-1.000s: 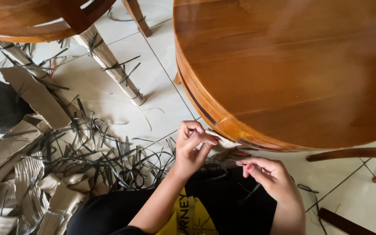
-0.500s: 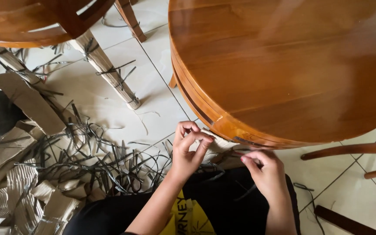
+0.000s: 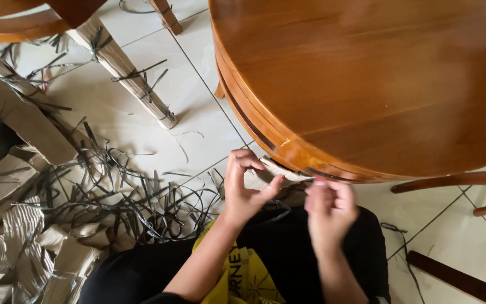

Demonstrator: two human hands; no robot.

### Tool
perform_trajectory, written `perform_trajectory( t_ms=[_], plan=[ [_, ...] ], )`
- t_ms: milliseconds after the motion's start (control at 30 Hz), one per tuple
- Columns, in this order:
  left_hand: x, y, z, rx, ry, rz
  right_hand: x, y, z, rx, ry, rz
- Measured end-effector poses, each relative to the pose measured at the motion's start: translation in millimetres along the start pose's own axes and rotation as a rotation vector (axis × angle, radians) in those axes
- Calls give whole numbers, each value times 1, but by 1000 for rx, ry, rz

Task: Wrapping the legs of wooden chairs with corrugated cardboard and securing it with plastic ties for protection.

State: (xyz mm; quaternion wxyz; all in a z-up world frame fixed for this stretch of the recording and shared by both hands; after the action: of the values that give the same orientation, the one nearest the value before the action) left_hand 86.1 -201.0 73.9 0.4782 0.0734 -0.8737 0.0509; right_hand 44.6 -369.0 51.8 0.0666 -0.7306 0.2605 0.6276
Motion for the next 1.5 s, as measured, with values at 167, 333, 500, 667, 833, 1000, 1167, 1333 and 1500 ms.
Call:
perform_trajectory(
  t_ms=[167,333,500,667,833,1000,1167,1333,1500],
  plan=[
    [-36,-5,16,114,112,384,17,-44,6,174,210,120],
    [-43,4,4,91,436,646,8,-54,-6,248,306,217],
    [-81,21,4,-196,570,549,33,-55,-17,234,327,259],
    [-98,19,1,-407,602,699,25,-55,-18,116,252,230],
    [-80,17,-3,-137,570,758,7,-54,-20,-48,143,165],
    [-27,28,-12,-124,527,349,-5,-51,-15,-170,54,106],
    [36,32,-31,-263,423,-245,-12,-44,13,-94,-85,58],
    [48,30,-16,-293,238,-881,-35,-41,19,-140,333,28],
    [55,35,-8,-424,153,-946,-48,-41,20,-160,454,176]
  ],
)
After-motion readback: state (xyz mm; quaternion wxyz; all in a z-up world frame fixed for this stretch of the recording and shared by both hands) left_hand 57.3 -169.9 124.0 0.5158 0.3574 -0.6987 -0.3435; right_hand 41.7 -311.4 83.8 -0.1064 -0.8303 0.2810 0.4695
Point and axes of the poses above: each hand's wrist, its own z-axis away from the middle knuckle, its own y-axis out of the back of the hand, x = y × z, the point moved 1 cm from there along -z, towards the middle knuckle, and after that the axes turned 11 degrees about z, right-handed, at the moved point
